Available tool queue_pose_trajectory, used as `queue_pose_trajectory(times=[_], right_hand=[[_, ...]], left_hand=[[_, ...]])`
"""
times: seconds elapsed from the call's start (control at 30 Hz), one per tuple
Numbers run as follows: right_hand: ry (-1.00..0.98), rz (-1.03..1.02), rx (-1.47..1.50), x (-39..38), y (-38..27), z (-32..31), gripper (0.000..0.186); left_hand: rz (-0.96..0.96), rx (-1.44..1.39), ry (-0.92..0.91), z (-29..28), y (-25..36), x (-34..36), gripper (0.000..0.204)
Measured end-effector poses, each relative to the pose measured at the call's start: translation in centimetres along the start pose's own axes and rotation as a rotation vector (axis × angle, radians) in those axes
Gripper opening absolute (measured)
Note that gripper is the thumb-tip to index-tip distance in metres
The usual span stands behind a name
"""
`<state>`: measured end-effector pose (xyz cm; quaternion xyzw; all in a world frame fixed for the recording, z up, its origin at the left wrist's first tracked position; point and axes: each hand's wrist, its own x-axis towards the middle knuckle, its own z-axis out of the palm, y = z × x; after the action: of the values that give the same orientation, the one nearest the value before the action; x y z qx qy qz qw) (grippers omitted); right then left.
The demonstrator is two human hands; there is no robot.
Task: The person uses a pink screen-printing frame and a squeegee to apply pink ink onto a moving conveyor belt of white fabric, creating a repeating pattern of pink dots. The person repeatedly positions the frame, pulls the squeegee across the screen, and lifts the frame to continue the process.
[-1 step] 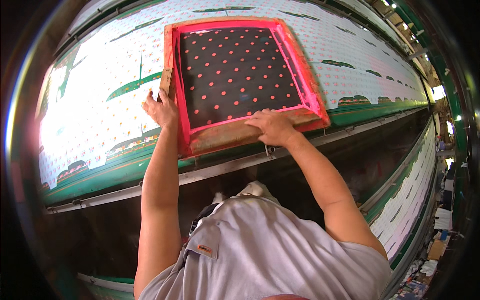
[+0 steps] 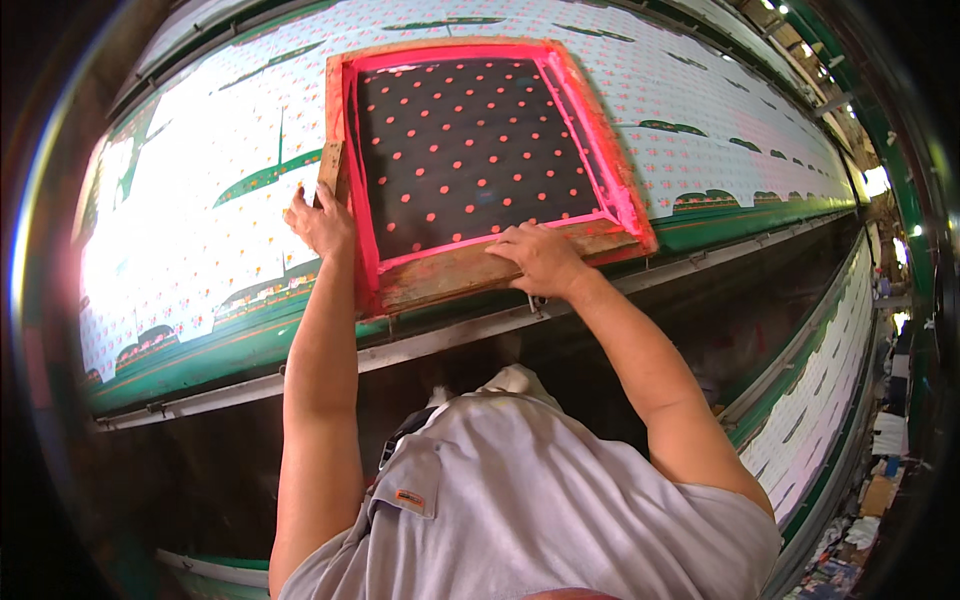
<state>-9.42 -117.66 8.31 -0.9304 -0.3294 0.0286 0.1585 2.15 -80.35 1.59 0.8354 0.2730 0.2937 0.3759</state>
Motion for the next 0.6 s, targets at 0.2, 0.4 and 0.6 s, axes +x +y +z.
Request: queue_pose_trajectory(times=[0.2, 0.4, 0.6], right_hand=[[0.090, -0.038, -0.090, -0.5, 0.0, 0.8, 0.077], [0.109, -0.117, 0.095, -3.2, 0.4, -0.1, 0.081], [0.401, -0.169, 0.238, -12.1, 6.5, -3.9, 0.070]], left_hand=[[0.098, 0.127, 0.063, 1.5, 0.4, 0.8, 0.052], [0.006, 0.364, 0.029, 1.3, 1.8, 0.6, 0.064], [-0.018, 0.483, 0.032, 1.4, 2.9, 0.3, 0.065]])
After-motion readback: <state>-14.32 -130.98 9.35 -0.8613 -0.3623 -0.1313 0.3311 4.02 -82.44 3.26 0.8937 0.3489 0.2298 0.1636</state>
